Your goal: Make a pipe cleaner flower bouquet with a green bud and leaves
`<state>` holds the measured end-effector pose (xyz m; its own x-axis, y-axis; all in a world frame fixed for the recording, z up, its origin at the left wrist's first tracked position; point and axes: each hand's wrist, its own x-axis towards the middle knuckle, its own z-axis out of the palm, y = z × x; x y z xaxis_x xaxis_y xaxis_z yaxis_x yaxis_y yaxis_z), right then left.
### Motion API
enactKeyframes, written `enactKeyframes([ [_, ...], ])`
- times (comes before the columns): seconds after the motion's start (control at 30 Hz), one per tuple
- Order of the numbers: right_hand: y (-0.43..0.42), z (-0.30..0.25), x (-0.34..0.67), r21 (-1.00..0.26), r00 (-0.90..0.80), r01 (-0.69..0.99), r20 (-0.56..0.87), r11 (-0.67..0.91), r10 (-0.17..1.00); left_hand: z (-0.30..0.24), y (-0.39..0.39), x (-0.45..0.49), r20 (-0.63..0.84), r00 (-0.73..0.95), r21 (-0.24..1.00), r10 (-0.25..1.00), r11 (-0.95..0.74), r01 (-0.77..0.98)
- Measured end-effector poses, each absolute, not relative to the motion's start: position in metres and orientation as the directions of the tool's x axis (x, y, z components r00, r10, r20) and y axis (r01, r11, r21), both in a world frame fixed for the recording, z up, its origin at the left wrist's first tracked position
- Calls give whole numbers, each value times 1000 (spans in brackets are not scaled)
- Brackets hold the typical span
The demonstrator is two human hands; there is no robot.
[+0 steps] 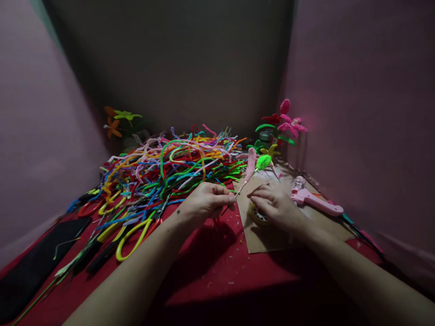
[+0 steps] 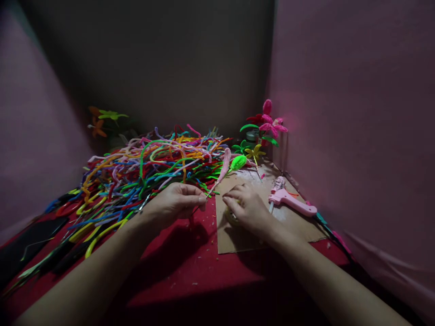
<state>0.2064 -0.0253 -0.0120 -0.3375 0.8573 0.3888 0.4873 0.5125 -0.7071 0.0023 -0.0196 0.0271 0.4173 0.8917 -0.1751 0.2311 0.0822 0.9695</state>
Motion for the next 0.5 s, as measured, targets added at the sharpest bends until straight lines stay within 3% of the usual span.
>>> enactKeyframes([
  [0.07, -20, -7, 203, -943, -274, 175, 229, 283, 934, 29, -22, 1, -156, 463, 979, 872, 73, 192],
  [0.17, -14, -2, 193, -978, -324, -210, 77, 8, 943, 30, -24, 2, -143, 485, 973, 863, 32, 230],
  [0.27, -10, 0, 181, -960, -300, -280, 83, -4, 950, 29, -26, 4, -87, 444, 929, 892, -89, 360],
  [0.33, -9, 0, 173, -962, -245, -268, 121, 53, 962, 26, -27, 6, 41, 401, 845, 915, -247, 475],
  [0.43, -10, 2, 161, -956, -131, -247, 196, 160, 972, 18, -29, 8, 300, 358, 569, 884, -467, 677],
  [0.5, -9, 5, 154, -952, -70, -223, 231, 210, 971, 11, -30, 10, 417, 356, 379, 837, -516, 768],
])
